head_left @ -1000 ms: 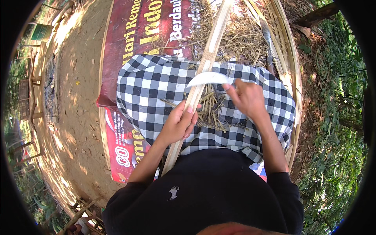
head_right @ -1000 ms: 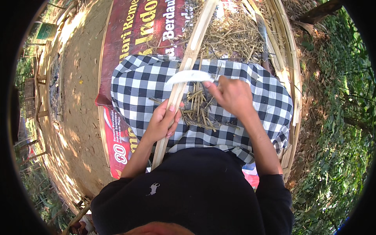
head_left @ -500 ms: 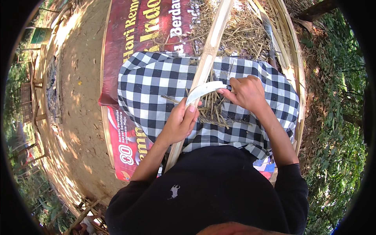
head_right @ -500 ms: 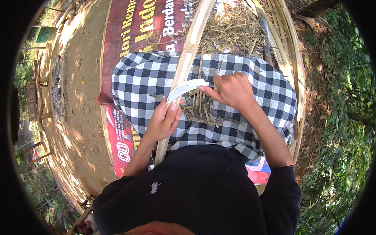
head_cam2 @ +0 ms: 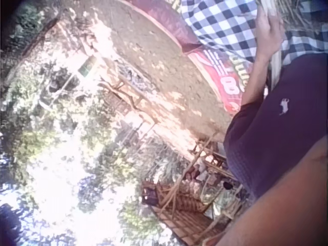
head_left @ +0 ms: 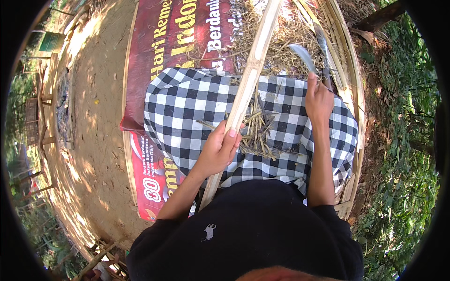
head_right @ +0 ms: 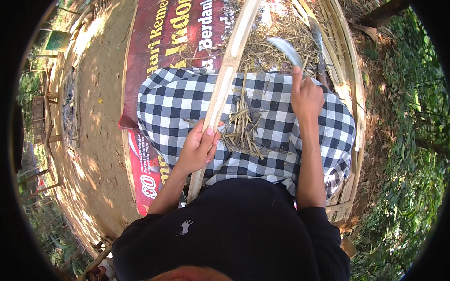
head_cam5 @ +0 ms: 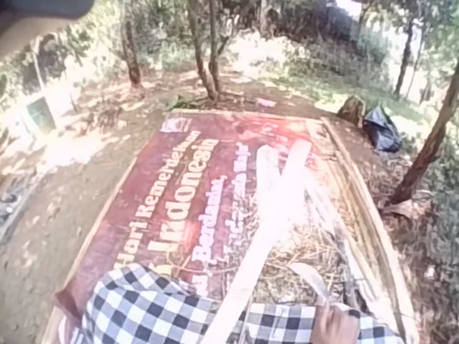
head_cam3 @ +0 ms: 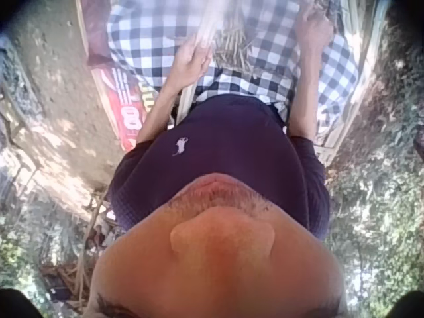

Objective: The person shaves and smooths a strip of bamboo using a curved knife while sitting with the material over their lap.

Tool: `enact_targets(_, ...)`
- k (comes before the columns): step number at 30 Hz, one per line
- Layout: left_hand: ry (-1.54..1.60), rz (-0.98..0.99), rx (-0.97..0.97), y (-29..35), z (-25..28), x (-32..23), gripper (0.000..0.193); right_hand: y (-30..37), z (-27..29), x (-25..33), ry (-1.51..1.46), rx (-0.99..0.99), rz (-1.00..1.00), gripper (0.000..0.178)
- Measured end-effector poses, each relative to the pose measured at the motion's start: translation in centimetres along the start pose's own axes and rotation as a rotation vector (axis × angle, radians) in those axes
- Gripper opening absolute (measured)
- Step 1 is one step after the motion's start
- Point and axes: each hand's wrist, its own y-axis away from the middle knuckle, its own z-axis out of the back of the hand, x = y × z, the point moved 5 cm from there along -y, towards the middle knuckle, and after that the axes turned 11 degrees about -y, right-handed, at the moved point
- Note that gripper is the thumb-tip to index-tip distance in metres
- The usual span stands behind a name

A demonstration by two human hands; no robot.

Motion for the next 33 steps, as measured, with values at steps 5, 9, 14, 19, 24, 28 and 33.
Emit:
enact_targets(5, 0.086, 0.052, -0.046, -0.6, 0.7, 0.1, 0.033, 5.4, 0.6, 8.2, -0.149, 0.368, 0.511, 0.057)
enact_targets(9, 0.053, 0.047, -0.036, -0.2, 0.5, -0.4, 0.037, 6.5, -0.2, 9.1, -0.109, 0.44, 0.569, 0.053)
enact_targets(14, -0.003, -0.01, -0.057, -0.1, 0.8, -0.3, 0.038, 6.4, -1.5, 9.3, -0.04, 0.276, 0.61, 0.059)
enact_targets(19, 0.005, -0.008, -0.071, -0.5, 0.7, -0.1, 0.037, 6.7, -3.9, 8.3, -0.054, 0.208, 0.531, 0.061)
enact_targets(24, 0.042, 0.01, -0.04, -0.6, 0.3, 0.1, 0.037, 6.0, -4.3, 7.4, -0.054, 0.143, 0.52, 0.062)
enact_targets(28, 0.109, 0.033, -0.043, -0.8, -0.1, -0.5, 0.039, 4.4, -4.1, 7.2, -0.025, 0.181, 0.258, 0.06)
enact_targets(33, 0.164, 0.097, 0.12, 2.0, -3.3, 1.9, 0.04, -3.5, 0.7, 0.1, 0.046, -0.108, -0.221, 0.082)
